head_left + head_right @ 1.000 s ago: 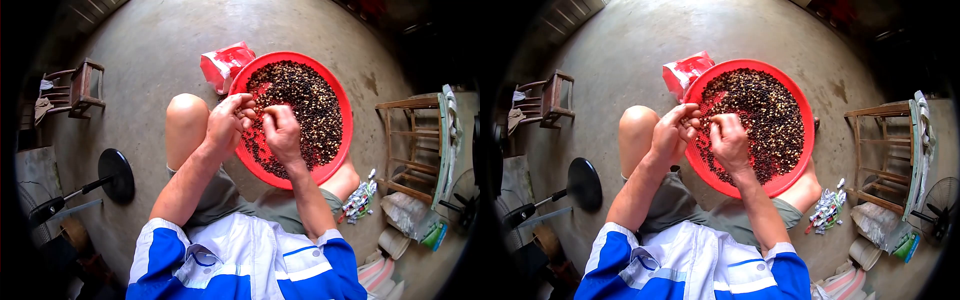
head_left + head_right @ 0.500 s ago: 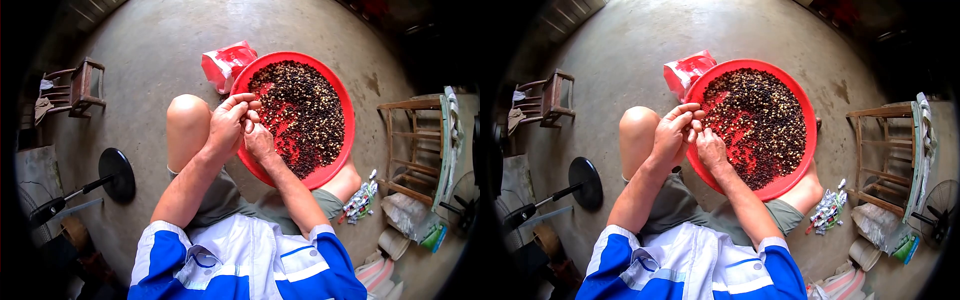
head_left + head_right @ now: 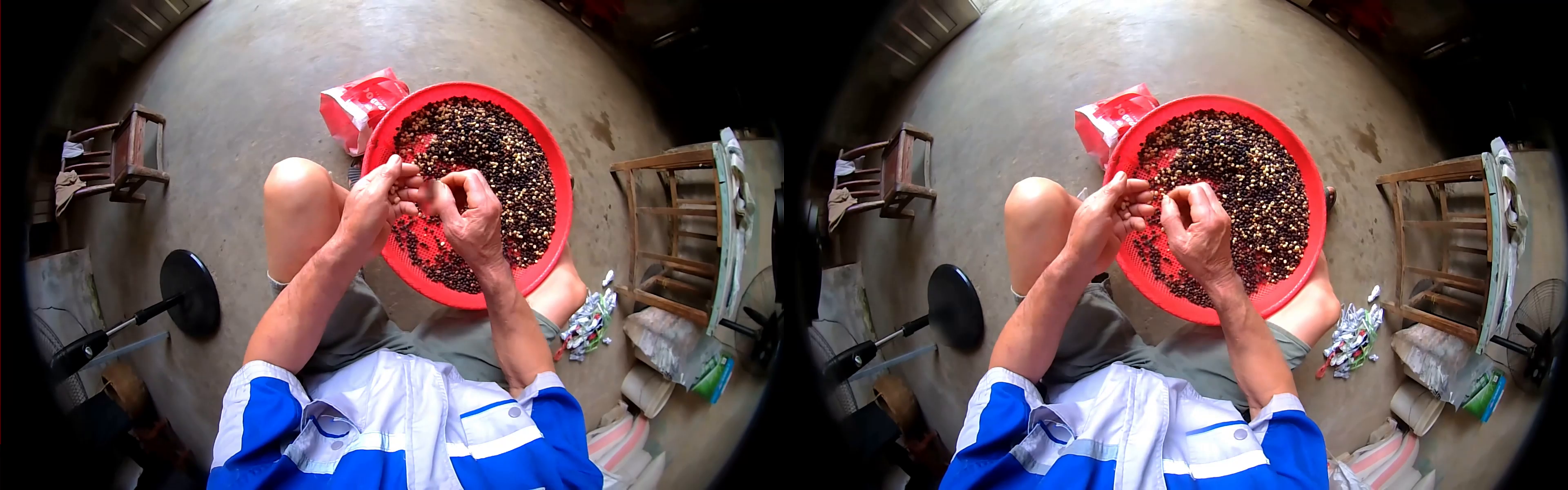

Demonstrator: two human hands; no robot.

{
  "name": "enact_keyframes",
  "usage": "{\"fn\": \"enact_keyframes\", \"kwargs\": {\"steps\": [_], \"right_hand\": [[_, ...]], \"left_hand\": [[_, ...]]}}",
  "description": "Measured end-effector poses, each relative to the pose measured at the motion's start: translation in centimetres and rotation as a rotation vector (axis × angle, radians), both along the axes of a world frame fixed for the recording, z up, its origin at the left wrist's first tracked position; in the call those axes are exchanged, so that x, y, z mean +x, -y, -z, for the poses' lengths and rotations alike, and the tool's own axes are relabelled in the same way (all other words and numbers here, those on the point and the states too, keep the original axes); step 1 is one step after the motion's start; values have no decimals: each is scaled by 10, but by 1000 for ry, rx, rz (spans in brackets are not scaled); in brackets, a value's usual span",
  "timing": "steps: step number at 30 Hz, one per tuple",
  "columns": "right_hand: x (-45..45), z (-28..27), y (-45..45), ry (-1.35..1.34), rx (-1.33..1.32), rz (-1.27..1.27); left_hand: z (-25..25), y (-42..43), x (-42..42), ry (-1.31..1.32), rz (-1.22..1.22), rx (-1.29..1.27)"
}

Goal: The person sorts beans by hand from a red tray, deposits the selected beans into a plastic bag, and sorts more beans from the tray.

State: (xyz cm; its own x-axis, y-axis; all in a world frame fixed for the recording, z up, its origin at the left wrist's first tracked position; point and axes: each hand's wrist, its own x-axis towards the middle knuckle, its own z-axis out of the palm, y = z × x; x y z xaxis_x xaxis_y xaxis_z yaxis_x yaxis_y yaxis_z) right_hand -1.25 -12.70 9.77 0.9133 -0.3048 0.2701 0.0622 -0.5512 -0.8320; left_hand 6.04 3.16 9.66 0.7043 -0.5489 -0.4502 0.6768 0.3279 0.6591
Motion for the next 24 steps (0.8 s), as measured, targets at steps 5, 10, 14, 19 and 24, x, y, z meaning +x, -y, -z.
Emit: {"fn": "enact_keyframes", "kwargs": {"steps": [5, 10, 14, 19, 24], "right_hand": [[6, -27, -10, 160, -43, -108], [-6, 39, 7, -120, -114, -5], [-26, 91, 5, -244, -322, -118], [-25, 108, 0, -278, -393, -24], [-26, 111, 5, -350, -402, -33]], "left_hand": [[11, 2, -1, -76, 80, -124], [7, -4, 1, -49, -3, -79], [2, -4, 0, -47, -21, -66], [2, -2, 1, -19, -50, -53], [2, -2, 0, 2, -44, -40]]}}
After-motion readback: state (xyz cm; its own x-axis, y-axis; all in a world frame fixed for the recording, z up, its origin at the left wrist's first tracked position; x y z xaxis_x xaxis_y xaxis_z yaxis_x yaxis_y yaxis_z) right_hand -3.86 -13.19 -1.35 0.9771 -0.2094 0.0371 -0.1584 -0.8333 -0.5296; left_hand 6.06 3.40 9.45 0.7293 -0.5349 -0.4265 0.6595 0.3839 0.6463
